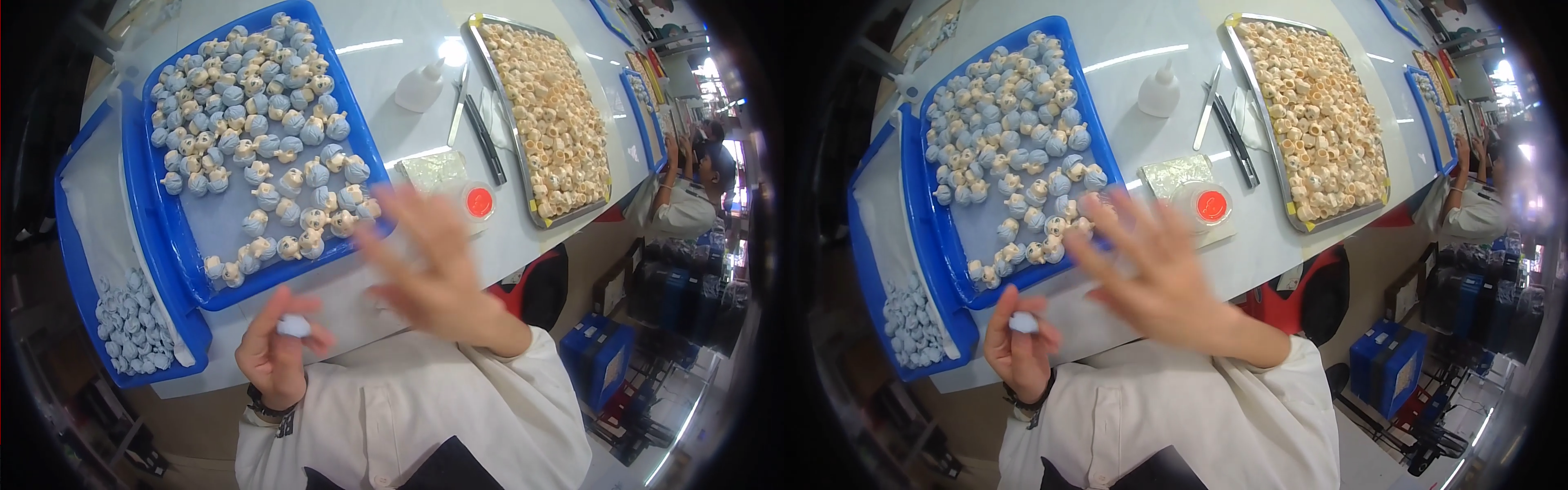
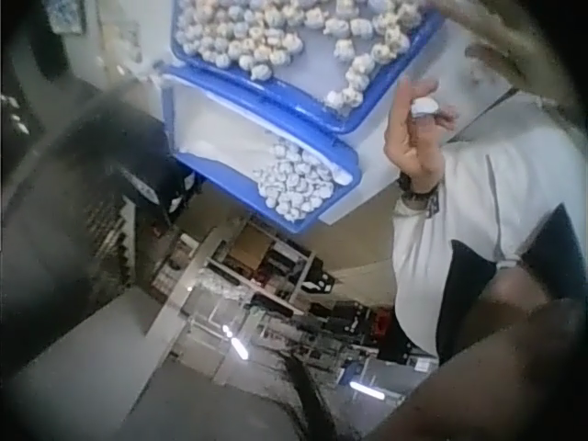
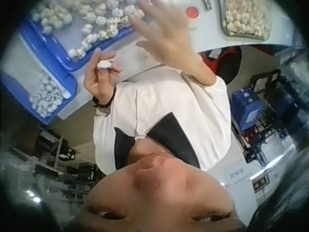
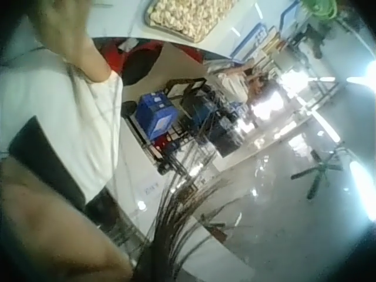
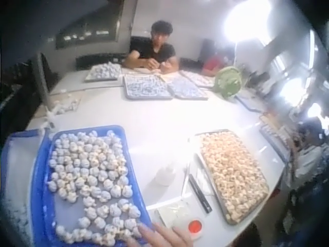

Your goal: The person applies glue from a bottle to plastic toy character heads, then attaches blue toy hair pieces to them by hand.

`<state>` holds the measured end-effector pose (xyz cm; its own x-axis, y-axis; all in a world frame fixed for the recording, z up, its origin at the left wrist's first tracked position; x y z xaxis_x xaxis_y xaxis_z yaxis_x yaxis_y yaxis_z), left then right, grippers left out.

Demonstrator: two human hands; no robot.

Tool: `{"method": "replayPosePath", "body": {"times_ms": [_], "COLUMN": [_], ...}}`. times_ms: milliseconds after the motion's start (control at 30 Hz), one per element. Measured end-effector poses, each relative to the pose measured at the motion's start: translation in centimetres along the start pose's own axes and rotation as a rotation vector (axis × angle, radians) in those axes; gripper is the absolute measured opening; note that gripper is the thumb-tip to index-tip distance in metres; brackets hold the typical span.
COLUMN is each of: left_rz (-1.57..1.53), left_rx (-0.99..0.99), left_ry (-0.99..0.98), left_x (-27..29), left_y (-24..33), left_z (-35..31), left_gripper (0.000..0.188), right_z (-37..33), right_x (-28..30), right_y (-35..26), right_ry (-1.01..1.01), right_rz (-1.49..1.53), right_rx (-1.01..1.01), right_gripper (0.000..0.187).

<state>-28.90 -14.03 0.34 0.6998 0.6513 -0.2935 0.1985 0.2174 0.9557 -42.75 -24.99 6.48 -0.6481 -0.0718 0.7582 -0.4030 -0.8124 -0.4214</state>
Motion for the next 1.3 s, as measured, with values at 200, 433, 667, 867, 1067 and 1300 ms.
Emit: {"method": "replayPosePath", "body": {"times_ms": [200,433,667,867,1067,1300], "left_rz": [0.034,-0.028,-0.121,-0.279,-0.240,-0.308], "left_rx": [0.228,0.389,0.377,0.353,0.398,0.316], "left_ry": [-0.528,-0.374,-0.489,-0.453,-0.490,-0.464], "left_x": [-3.8,-4.2,-5.2,-4.8,-5.1,-4.9], "left_y": [-1.3,-2.1,-2.2,-2.6,-2.0,-1.7], "left_z": [-1.1,-0.9,-1.0,-0.9,-1.2,-0.9], "left_gripper": [0.043,0.048,0.032,0.037,0.035,0.028], "right_z": [-0.5,-0.6,-1.3,-1.9,-1.3,-1.1], "right_x": [15.0,12.9,11.6,8.7,8.4,7.5], "right_y": [22.6,25.8,15.9,9.0,7.9,8.0], "right_ry": [0.382,0.171,0.503,0.244,0.207,0.187], "right_rz": [-0.646,-0.984,0.380,0.085,-0.054,-0.076], "right_rx": [-0.658,-0.554,-0.538,-0.357,-0.242,-0.206], "right_gripper": [0.025,0.026,0.025,0.036,0.027,0.026]}}
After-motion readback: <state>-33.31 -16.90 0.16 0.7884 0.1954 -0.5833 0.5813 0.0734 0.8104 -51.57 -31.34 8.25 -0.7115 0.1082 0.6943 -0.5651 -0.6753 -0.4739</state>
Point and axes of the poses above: each hand's wrist, its own z-axis towards the middle knuckle, its own x-axis out of the back of the hand, y = z × x, the point moved 10 cm from there along z, towards the middle knuckle, and after that the axes turned 9 degrees about y, right-handed, at the moved point
